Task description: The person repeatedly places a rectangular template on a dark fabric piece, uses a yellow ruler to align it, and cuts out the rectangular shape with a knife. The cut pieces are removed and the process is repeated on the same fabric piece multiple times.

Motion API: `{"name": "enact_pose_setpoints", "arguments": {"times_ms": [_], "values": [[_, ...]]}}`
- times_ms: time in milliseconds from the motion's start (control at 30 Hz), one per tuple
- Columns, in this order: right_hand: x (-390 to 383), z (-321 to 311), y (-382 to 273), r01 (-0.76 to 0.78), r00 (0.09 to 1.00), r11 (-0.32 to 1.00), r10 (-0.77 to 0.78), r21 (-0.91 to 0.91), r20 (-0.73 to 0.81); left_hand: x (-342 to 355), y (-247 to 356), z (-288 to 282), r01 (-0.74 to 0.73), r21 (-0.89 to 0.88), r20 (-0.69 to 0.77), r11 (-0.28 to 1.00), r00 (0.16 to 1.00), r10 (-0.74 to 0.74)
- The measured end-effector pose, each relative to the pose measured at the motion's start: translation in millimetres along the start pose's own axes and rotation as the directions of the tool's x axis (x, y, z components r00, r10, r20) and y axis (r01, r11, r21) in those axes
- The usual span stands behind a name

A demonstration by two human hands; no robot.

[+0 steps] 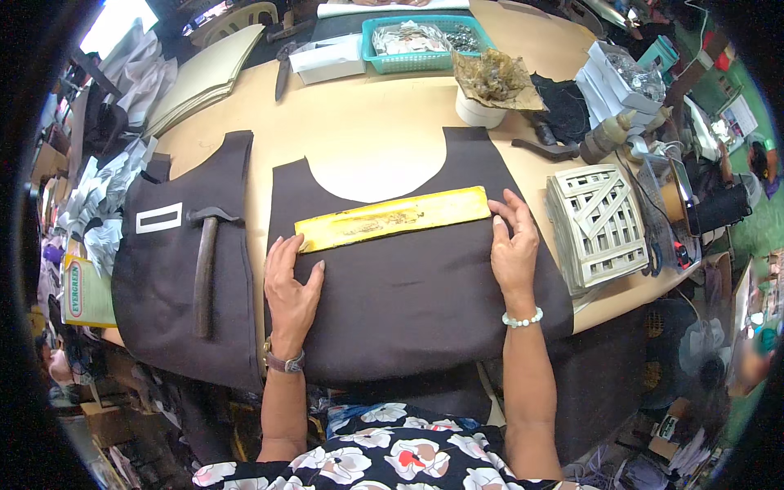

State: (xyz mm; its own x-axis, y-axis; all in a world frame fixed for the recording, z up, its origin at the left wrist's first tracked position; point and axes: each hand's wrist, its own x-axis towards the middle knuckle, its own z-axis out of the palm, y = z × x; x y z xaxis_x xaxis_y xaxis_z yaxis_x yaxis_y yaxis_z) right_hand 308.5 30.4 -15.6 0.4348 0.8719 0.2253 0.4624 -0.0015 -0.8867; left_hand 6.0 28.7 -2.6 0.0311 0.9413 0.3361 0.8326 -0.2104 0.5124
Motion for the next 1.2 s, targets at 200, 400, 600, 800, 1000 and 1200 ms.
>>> {"name": "enact_pose_setpoints", "arguments": {"times_ms": [200,400,600,800,1000,1200], "values": [[-1.0,-1.3,-0.5,-0.008,1.000,1.000,0.007,0.026,0.008,0.6,0.1,-1.1,0.028,-0.006,-0.002,1.000,1.000,-0.028],[-2.1,-0.6,-8.8,-0.053,0.999,0.997,0.053,0.059,0.007,1.5,1.2,-2.7,0.048,-0.008,0.021,0.999,0.999,-0.047],[-2.8,-0.6,4.3,0.029,0.999,0.996,-0.032,-0.086,-0.037,-1.2,2.3,0.1,0.075,0.025,-0.014,0.997,0.997,-0.074],[-3.7,-2.1,-2.6,0.121,0.992,0.959,-0.125,-0.257,0.001,-1.4,4.6,-5.0,0.047,0.096,0.029,0.994,0.998,-0.050],[-3.6,-2.2,-2.2,0.156,0.988,0.941,-0.150,-0.300,0.041,-2.3,4.8,-2.3,0.035,0.115,0.029,0.993,0.999,-0.039],[-3.7,-2.4,-2.7,0.152,0.988,0.943,-0.151,-0.296,0.027,-3.0,2.2,2.1,0.025,0.085,0.016,0.996,1.000,-0.027]]}}
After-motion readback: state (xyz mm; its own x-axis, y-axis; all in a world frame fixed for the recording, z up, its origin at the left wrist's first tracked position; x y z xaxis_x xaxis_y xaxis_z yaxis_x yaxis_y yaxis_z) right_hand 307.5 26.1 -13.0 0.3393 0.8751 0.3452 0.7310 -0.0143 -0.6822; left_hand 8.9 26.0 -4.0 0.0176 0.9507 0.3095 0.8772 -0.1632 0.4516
